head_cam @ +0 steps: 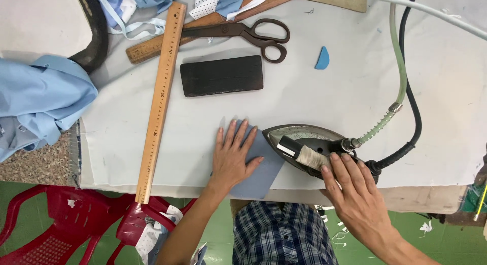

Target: The person measures a piece of light blue patterned fabric with a wooden ruler, then cuts it into a specific shape using large shears. After cutting, the person folds the fabric and irons it flat on the table using a steam iron.

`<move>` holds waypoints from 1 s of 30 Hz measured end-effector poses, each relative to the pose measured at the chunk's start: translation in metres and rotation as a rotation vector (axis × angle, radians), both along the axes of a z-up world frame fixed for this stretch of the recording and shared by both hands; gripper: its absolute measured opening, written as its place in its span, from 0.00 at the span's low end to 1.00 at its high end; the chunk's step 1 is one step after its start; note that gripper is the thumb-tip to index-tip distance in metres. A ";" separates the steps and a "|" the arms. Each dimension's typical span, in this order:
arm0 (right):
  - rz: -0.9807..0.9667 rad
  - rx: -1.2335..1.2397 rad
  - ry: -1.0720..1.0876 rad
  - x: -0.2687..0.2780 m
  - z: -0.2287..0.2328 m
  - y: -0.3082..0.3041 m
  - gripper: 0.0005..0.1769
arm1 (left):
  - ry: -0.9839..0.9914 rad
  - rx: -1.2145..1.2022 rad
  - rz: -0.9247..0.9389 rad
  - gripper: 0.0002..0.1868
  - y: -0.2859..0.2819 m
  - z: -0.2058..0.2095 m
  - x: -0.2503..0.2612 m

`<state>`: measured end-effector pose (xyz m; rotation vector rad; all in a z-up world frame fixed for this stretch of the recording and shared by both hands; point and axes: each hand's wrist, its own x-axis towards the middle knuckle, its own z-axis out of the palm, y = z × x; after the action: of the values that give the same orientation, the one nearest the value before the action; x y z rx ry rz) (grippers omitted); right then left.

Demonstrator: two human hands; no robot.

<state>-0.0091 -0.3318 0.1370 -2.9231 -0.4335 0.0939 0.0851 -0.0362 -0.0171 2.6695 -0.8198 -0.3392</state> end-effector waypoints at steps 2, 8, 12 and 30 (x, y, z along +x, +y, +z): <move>0.059 -0.118 0.053 -0.009 -0.003 -0.009 0.37 | -0.004 0.003 0.005 0.44 -0.001 0.004 0.001; 0.081 -0.042 0.156 0.052 0.024 0.012 0.41 | -0.036 0.012 0.003 0.42 0.000 0.010 0.003; -0.153 0.101 0.571 0.092 0.016 0.036 0.40 | -0.049 -0.053 0.022 0.44 0.000 0.004 0.002; 0.021 -0.075 0.174 0.131 -0.005 0.078 0.30 | -0.110 -0.046 0.147 0.41 0.022 0.004 0.019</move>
<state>0.1216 -0.2538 0.1318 -2.9509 -0.4416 0.3723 0.1045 -0.0143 -0.0126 2.7052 -0.6486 -0.1370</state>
